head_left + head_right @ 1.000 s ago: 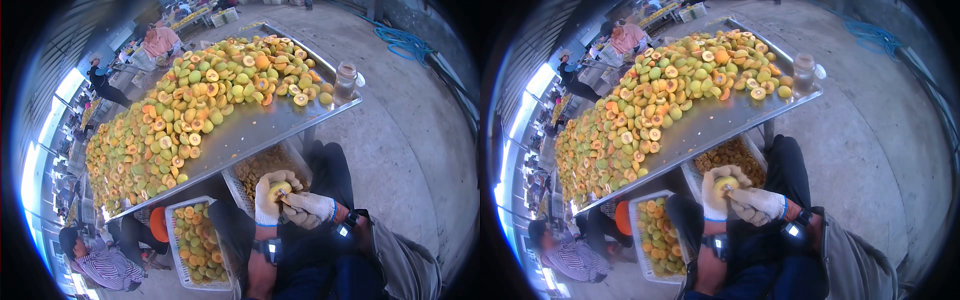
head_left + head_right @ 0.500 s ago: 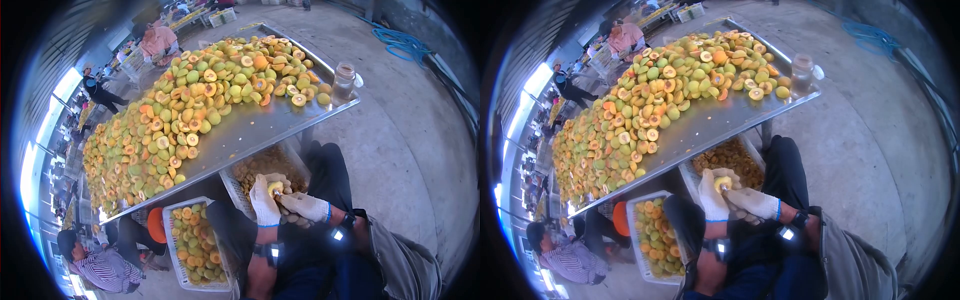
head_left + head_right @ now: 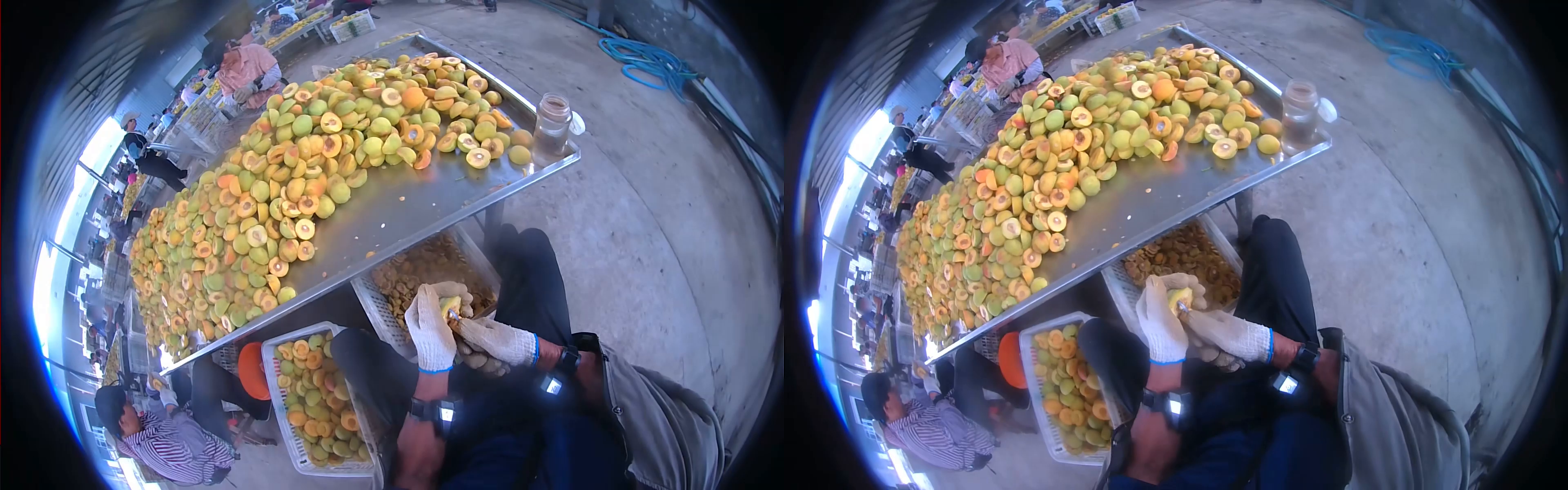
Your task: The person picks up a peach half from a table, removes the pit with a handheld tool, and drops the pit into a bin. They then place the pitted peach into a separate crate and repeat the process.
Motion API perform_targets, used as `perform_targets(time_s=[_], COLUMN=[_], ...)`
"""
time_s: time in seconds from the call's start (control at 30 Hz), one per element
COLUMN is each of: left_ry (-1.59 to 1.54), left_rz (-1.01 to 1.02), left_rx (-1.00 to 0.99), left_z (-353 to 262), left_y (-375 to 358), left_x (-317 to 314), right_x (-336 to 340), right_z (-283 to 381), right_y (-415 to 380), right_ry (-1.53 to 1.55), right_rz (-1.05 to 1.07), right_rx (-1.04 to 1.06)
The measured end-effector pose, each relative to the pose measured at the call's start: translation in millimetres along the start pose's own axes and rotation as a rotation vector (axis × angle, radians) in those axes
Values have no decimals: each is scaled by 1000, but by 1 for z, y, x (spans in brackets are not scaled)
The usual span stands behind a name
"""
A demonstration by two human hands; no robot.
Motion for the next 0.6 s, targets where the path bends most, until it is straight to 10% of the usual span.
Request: perform_targets(time_s=[0.6], left_ry=[-205], left_rz=[145], left_rx=[-52], left_z=[23], left_y=[9], left_x=[5], right_x=[-20], right_z=[1], right_y=[-15], right_ry=[340], right_rz=[148], right_rx=[-36])
Point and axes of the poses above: each hand's wrist, its own y-axis towards the middle knuckle, its own x-axis out of the back of the hand, z = x × y, the point moved 3 cm from there along y, towards the middle knuckle, and after that the axes turned 13 degrees about y, right-handed, at the moved point
